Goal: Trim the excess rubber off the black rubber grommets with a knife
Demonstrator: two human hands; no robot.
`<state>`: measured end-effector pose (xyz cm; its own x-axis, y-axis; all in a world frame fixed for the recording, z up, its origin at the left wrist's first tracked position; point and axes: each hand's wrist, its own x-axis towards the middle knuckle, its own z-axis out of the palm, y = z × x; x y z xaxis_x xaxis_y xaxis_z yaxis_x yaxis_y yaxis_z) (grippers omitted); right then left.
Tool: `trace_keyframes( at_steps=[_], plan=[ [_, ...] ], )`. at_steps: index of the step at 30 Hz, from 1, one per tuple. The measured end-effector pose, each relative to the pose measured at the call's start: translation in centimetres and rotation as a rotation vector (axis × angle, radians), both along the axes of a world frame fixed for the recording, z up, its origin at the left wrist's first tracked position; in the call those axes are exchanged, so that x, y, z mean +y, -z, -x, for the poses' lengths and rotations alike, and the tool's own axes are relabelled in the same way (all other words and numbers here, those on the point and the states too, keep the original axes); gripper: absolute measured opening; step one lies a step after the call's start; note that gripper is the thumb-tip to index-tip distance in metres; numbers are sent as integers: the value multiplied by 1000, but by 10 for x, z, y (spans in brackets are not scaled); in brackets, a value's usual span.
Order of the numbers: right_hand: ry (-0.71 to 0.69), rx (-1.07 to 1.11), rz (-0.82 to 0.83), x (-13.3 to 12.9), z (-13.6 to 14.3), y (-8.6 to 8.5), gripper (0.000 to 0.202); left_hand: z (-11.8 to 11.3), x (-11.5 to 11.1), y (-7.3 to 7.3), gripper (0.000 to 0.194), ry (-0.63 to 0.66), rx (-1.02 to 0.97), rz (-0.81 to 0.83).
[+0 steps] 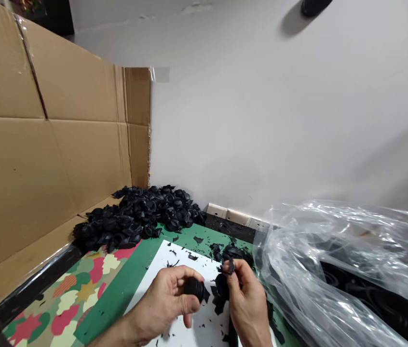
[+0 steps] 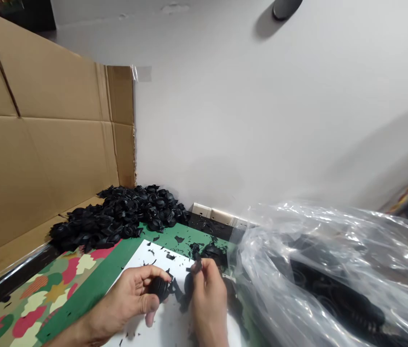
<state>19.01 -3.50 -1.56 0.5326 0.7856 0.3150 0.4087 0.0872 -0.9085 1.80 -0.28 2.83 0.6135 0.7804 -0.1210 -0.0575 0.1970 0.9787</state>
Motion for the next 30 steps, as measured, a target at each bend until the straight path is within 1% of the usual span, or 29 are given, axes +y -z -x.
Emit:
trace_keyframes(
  at_steps=[4, 7, 11, 15, 18, 21, 23, 26, 28, 29, 30],
  plan=[
    [-65, -33, -39, -2, 9, 2, 23, -1, 2, 8, 59, -22, -19, 14],
    [-136, -70, -74, -3, 9, 7, 15, 0, 2, 11, 60, -46, -11, 14],
    [-233, -146, -169, -9, 12, 8, 13, 0, 4, 13, 50, -69, 41, 2],
    [-278, -242, -261, -14, 20, 7, 12, 0, 6, 16, 36, -75, 56, -72],
    [-301, -408, -312, -11, 24, 11, 11, 0, 7, 19, 31, -117, 80, -148],
    [-202, -593, -454, -4, 29, 18, 14, 1, 7, 24, 36, -160, 151, -213],
    [-105, -695, -481, -1, 31, 21, 22, 2, 7, 27, 38, -168, 185, -237],
    [-55, -782, -341, 0, 24, 20, 27, 3, 6, 24, 30, -145, 162, -244],
    [-26, -762, -234, -1, 9, 16, 25, 3, 4, 20, 22, -89, 73, -208],
    [18, -730, -174, -2, 0, 14, 25, 3, 3, 18, 23, -57, 16, -168],
    [62, -696, -117, -3, -9, 12, 25, 3, 2, 17, 29, -32, -39, -117]
  ],
)
